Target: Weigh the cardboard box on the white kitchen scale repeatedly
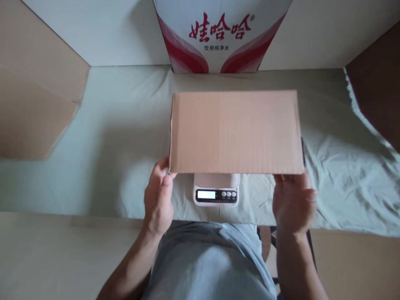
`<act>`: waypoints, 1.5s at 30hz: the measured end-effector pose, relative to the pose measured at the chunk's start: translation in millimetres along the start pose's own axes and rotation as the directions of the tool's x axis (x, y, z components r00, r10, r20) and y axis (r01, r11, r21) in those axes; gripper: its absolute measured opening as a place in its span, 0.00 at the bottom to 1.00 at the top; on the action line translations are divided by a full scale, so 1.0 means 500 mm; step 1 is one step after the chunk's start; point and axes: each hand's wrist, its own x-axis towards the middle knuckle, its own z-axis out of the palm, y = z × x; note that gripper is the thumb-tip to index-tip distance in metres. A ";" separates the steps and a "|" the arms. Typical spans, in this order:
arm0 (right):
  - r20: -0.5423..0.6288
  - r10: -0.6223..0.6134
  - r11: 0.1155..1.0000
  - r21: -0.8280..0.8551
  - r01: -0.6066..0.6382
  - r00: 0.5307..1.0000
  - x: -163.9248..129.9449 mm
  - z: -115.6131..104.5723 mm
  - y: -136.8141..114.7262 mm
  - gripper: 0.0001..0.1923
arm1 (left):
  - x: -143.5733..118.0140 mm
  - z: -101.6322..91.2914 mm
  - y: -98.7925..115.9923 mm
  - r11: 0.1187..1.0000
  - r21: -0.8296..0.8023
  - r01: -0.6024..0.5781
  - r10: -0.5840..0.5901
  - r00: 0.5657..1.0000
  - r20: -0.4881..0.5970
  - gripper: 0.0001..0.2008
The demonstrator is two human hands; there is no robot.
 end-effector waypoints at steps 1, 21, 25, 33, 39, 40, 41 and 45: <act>-0.004 -0.030 1.000 0.006 0.030 1.000 0.010 0.009 -0.008 0.24 | 0.011 0.006 0.007 0.999 -0.020 -0.042 0.042 0.999 -0.004 0.20; 0.142 0.083 0.985 -0.161 -0.060 0.986 0.137 0.042 0.105 0.28 | 0.191 0.075 -0.096 0.997 0.077 0.005 -0.006 1.000 0.008 0.25; 0.082 0.164 0.983 -0.100 -0.155 0.983 0.139 0.027 0.130 0.26 | 0.190 0.070 -0.123 0.992 0.128 -0.009 0.005 0.999 0.033 0.27; 0.036 0.261 0.963 -0.085 -0.257 0.965 0.129 0.003 0.163 0.25 | 0.186 0.048 -0.192 0.997 0.067 0.045 -0.046 0.999 0.014 0.26; 0.052 0.215 0.971 -0.119 -0.208 0.975 0.130 0.011 0.155 0.23 | 0.195 0.049 -0.192 0.991 -0.084 0.106 -0.104 0.994 0.023 0.27; 0.084 0.192 0.976 -0.123 -0.181 0.978 0.132 0.016 0.151 0.23 | 0.195 0.051 -0.185 0.992 -0.080 0.101 -0.098 0.994 0.044 0.28; 0.119 0.171 0.980 -0.126 -0.156 0.978 0.135 0.021 0.147 0.24 | 0.195 0.054 -0.176 0.994 -0.068 0.085 -0.081 0.994 0.067 0.29; 0.164 0.129 0.984 -0.144 -0.106 0.978 0.149 0.034 0.121 0.26 | 0.188 0.063 -0.117 0.999 -0.033 -0.008 0.012 0.992 0.125 0.27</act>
